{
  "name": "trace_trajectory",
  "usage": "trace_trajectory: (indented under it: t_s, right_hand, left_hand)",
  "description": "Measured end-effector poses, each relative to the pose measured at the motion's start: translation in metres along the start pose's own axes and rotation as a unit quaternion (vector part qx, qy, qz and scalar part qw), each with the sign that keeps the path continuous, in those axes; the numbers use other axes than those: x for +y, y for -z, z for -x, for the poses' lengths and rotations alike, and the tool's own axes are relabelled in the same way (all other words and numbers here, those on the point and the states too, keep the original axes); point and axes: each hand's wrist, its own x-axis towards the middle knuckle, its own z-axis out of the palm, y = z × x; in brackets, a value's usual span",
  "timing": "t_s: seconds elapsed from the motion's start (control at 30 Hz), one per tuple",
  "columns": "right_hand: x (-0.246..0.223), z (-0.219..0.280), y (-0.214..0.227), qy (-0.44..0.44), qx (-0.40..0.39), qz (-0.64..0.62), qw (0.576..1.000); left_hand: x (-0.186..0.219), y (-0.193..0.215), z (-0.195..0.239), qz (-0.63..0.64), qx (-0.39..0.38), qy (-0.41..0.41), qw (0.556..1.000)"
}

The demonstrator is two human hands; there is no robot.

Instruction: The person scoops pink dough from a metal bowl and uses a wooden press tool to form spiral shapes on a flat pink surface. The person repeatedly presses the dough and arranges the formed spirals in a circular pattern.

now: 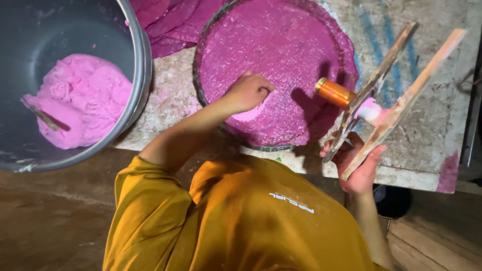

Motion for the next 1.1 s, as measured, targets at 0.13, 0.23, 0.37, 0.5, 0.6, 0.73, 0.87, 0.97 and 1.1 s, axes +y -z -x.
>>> trace_trajectory:
  t_s: [0.13,0.23,0.37,0.5,0.6,0.73,0.87,0.97,1.1]
  right_hand:
    - [0.001,-0.001,0.005,0.012,-0.010,0.004,1.000]
    - [0.005,-0.001,0.004,0.004,-0.001,-0.014,1.000]
    - [0.004,-0.006,0.005,0.004,-0.011,-0.028,1.000]
    - [0.001,-0.005,0.004,0.008,-0.011,-0.013,1.000]
    - [-0.001,-0.008,0.001,0.007,-0.018,-0.018,1.000]
    - [-0.003,-0.011,0.000,0.002,-0.014,-0.011,1.000]
    - [-0.002,-0.010,0.000,0.010,-0.022,0.014,1.000]
    - [-0.003,-0.010,0.003,0.006,0.001,-0.001,1.000]
    - [0.000,-0.008,0.005,-0.003,0.001,-0.008,1.000]
  left_hand:
    - [-0.015,0.014,0.011,-0.028,0.015,0.025,0.999]
    - [-0.012,0.025,0.023,-0.039,0.040,0.018,0.998]
    - [0.001,0.041,0.037,-0.054,0.064,0.063,0.995]
    - [0.010,0.049,0.048,-0.117,0.100,0.053,0.987]
    - [0.010,0.050,0.045,-0.131,0.098,0.047,0.985]
    - [0.007,0.050,0.031,-0.130,0.078,-0.009,0.988]
    - [0.002,0.056,0.019,-0.148,0.056,-0.023,0.987]
    - [0.000,0.058,0.021,-0.142,0.047,-0.005,0.989]
    - [0.000,0.056,0.034,-0.150,0.067,-0.006,0.986]
